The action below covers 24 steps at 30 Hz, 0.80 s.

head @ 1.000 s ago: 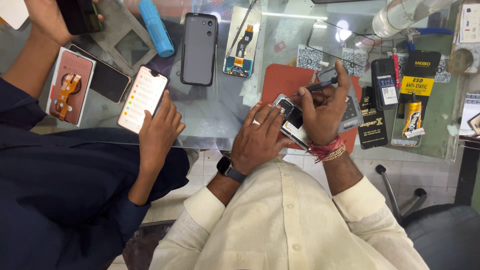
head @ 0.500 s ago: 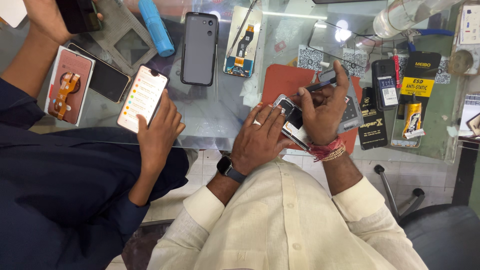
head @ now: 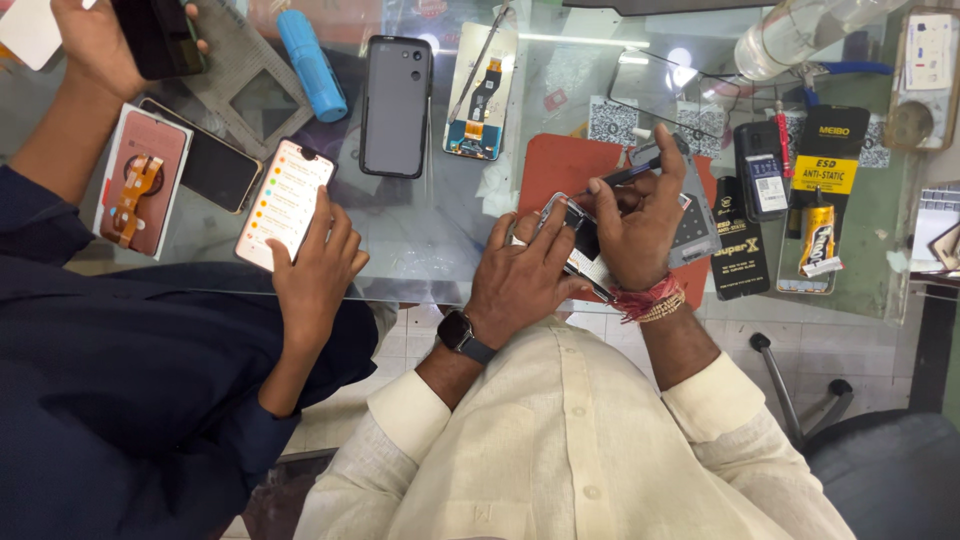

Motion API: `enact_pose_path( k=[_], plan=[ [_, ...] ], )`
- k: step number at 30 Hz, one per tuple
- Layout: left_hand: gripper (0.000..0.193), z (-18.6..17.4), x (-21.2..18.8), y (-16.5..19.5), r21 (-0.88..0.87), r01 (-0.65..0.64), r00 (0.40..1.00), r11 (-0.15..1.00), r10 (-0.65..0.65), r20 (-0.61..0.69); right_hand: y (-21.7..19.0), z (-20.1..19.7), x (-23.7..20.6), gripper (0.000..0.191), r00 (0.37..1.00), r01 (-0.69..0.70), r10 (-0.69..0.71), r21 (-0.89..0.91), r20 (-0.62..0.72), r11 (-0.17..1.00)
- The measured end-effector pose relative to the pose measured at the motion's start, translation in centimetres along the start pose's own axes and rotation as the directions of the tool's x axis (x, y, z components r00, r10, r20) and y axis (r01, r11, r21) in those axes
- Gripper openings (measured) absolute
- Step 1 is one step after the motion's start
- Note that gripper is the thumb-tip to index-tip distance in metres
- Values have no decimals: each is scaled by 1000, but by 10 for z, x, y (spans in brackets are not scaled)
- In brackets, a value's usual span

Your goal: The person uses a small screwdriver to manipulate components inside a disassembled smartphone placed on a red mat. They repeatedly adjust internal parts and occasionally handle the phone's back cover. Another person nearby uses a smartphone and a heat gun on a separate device.

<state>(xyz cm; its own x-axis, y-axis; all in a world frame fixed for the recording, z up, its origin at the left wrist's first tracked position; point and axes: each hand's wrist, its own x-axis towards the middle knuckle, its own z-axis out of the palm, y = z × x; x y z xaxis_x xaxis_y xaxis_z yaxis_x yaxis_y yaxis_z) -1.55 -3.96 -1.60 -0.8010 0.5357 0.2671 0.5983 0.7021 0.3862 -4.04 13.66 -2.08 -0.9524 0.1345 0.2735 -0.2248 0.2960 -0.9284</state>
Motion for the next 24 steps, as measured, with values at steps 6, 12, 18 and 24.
enact_pose_path(
  k=[6, 12, 18, 24],
  plan=[
    [67, 2, 5, 1, 47, -59, 997, 997, 62, -51, -2, -3, -1, 78, 999, 1, 2, 92, -33, 996],
    [68, 3, 7, 1, 69, -50, 998, 996, 52, -20, -2, -6, -1, 76, 997, 58, -59, -38, -47, 998],
    [69, 4, 8, 2, 57, -40, 999, 998, 40, -5, 3, -7, -1, 75, 999, 37, -39, -39, -36, 999],
    [69, 6, 8, 1, 44, -34, 999, 998, 33, 14, 7, -7, -2, 74, 999, 43, -44, -30, -23, 999]
  ],
)
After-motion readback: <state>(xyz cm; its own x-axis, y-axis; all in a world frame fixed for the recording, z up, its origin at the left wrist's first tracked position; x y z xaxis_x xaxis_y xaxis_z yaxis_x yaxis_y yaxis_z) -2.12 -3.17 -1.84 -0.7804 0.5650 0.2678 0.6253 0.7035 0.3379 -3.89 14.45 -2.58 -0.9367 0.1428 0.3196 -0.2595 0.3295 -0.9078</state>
